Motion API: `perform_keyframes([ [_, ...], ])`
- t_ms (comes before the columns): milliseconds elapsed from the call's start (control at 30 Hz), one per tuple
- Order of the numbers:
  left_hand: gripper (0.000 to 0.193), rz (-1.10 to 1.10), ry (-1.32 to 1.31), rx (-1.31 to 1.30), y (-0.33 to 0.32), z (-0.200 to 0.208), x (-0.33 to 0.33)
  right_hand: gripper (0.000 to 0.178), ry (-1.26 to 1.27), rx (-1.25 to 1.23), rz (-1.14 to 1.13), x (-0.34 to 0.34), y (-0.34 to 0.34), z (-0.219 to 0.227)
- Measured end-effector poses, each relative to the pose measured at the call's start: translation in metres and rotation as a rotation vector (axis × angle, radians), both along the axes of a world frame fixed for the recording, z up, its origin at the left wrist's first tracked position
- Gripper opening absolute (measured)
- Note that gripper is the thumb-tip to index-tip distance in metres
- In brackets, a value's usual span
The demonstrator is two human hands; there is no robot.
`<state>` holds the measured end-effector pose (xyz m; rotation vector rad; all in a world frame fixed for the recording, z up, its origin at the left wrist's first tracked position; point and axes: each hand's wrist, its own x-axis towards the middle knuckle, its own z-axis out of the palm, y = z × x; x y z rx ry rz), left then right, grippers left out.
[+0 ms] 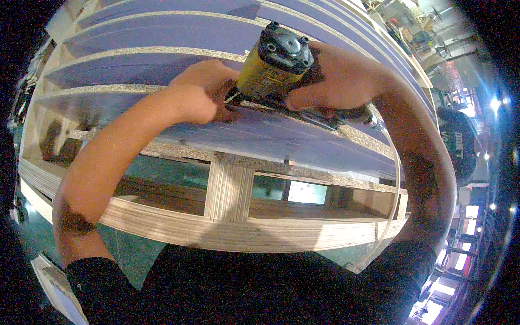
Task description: The person assembles a wooden furniture frame by positioning and securing light-colored wooden slats onto a purple backing structure. Using a pneumatic nail gun, the person fastens the slats to the frame, then lifts and repositions the entire assembly to continue the process.
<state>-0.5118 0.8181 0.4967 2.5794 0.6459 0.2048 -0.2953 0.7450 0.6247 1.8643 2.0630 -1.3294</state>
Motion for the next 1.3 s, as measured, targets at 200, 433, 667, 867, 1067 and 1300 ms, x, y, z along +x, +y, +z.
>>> perform_keyframes([
  [200,0.037,0.006,-0.018,0.029,0.003,-0.006,0.001,0.038,-0.031,0.034,-0.012,0.0,-0.001,-0.003],
  [433,0.036,0.004,-0.018,0.014,0.004,-0.006,0.0,0.039,-0.019,0.031,-0.018,-0.003,0.001,-0.002],
  [667,0.037,0.008,-0.006,0.02,0.003,-0.006,0.001,0.037,0.025,0.019,-0.012,0.001,0.001,-0.004],
  [867,0.036,0.024,0.057,0.021,0.0,0.0,0.001,0.036,0.039,0.021,-0.017,0.003,0.002,-0.007],
  [1067,0.035,-0.039,-0.062,0.023,0.003,-0.009,0.002,0.038,-0.093,0.065,0.007,0.001,-0.005,0.0],
  [1300,0.038,-0.048,-0.021,0.129,0.006,-0.009,0.0,0.039,-0.167,-0.007,-0.14,0.036,-0.057,0.011],
])
